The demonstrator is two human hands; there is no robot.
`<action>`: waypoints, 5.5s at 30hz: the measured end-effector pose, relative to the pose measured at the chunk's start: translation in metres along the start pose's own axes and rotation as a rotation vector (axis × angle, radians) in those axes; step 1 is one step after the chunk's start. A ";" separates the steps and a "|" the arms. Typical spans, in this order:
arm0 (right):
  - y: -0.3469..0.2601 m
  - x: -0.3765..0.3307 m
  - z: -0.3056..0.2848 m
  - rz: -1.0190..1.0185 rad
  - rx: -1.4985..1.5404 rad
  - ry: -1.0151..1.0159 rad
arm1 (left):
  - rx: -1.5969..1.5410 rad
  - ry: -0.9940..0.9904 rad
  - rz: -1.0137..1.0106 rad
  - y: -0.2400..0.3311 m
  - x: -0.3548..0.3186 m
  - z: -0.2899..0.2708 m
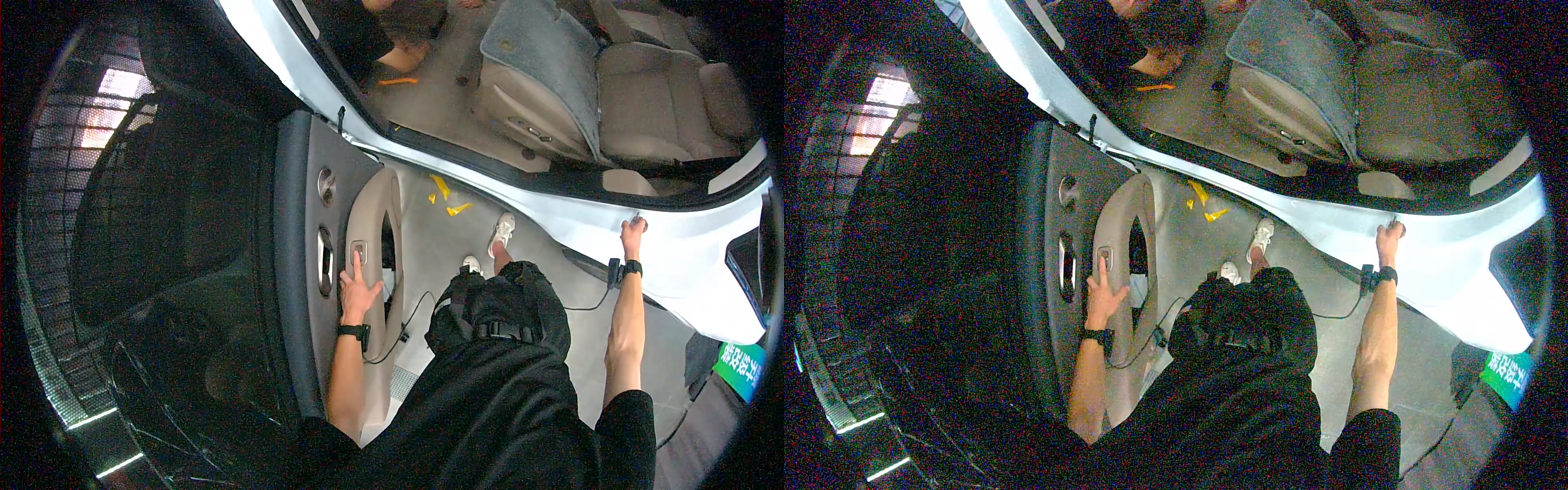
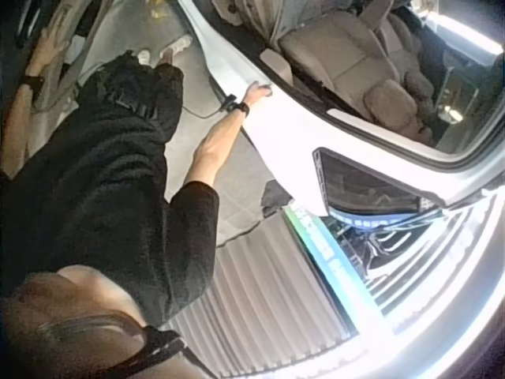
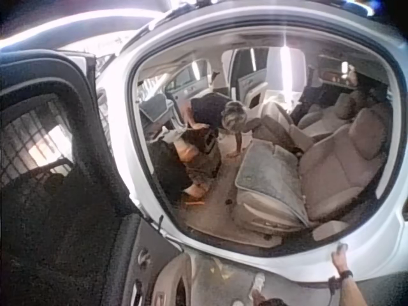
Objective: The person removes a beige floor mat from the trunk of a white car, then places a black floor mat into the trunk. The person also opens and closes the car door while another person works inside the vehicle.
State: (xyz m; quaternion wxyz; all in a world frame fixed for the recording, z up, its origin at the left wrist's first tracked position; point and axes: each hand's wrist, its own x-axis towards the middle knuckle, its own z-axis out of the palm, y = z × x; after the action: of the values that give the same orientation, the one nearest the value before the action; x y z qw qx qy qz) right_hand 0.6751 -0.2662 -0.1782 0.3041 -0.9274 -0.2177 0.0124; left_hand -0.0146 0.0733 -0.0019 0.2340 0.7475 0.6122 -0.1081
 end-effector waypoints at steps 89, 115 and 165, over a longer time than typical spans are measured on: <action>-0.081 -0.035 -0.033 -0.064 -0.069 -0.097 | -0.023 0.581 -0.178 0.036 0.006 0.020; -0.100 -0.043 -0.046 -0.006 0.115 -0.112 | -0.023 0.579 -0.192 0.037 0.008 0.028; -0.080 0.005 -0.062 0.096 0.122 -0.278 | 0.112 0.717 0.140 0.102 -0.066 -0.071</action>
State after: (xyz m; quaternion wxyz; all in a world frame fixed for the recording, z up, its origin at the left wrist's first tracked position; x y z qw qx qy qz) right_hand 0.6578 -0.2407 -0.0812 0.3261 -0.9058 -0.2118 0.1683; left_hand 0.0605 0.0361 0.1109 -0.0298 0.7897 0.5957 0.1437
